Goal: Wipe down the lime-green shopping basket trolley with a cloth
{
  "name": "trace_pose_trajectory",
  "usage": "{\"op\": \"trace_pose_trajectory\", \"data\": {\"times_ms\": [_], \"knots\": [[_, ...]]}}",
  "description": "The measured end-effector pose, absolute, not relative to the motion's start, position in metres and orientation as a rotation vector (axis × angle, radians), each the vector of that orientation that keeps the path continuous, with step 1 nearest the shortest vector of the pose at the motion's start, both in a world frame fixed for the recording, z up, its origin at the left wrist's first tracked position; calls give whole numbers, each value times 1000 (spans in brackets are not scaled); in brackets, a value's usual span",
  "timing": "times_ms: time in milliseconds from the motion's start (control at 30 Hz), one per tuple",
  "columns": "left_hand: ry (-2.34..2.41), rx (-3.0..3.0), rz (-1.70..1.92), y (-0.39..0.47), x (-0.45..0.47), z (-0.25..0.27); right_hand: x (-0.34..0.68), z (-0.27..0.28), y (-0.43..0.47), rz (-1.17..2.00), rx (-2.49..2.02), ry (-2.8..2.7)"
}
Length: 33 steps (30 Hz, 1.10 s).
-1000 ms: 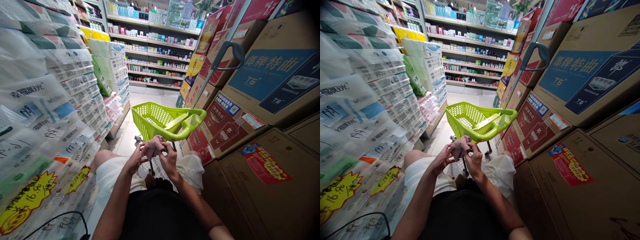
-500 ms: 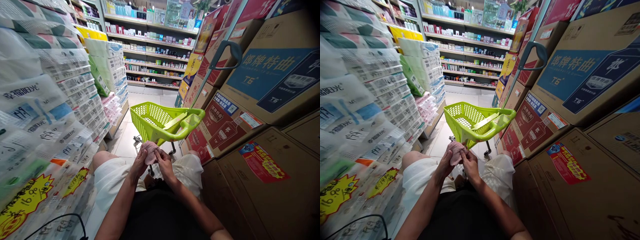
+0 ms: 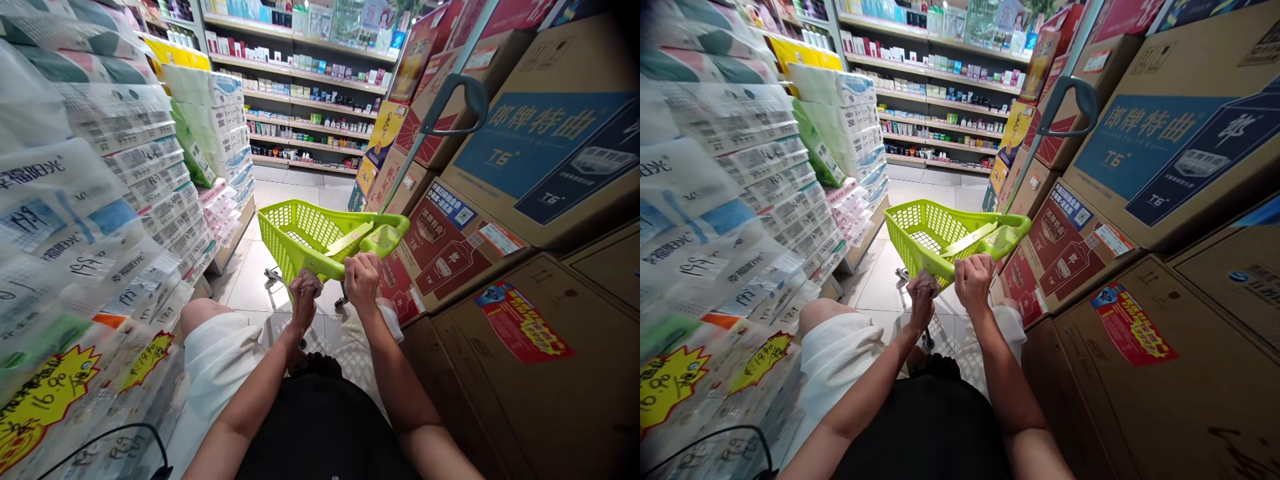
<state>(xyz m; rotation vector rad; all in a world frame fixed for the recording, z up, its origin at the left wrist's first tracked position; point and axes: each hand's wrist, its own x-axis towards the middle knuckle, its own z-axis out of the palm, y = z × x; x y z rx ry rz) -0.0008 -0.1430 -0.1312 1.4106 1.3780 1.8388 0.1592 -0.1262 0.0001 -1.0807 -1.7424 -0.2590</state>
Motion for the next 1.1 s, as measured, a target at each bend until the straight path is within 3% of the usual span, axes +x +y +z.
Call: {"op": "trace_pose_trajectory", "data": {"times_ms": [133, 333, 433, 700, 767, 900, 1100], "knots": [[1434, 1607, 1899, -133, 7, -146, 157, -5, -120, -194, -1058, -1680], [1580, 1792, 2207, -98, 17, -116, 162, -1, -120, -97, -1058, -1679], [1664, 1777, 2195, -105, 15, -109, 167, -1, -123, 42, -1000, -1696], [1245, 2213, 2186, -120, 31, -80, 176, -5, -117, 461, -826, -1475], [1320, 2142, 2185, -114, 26, -86, 176, -5, -116, 514, -788, -1409], [1648, 1758, 2158, -106, 14, -96, 174, -8, -114, 535, -763, -1349], [1289, 2022, 2151, -111, 34, -94, 176, -11, -110, 490, -837, -1359]]}}
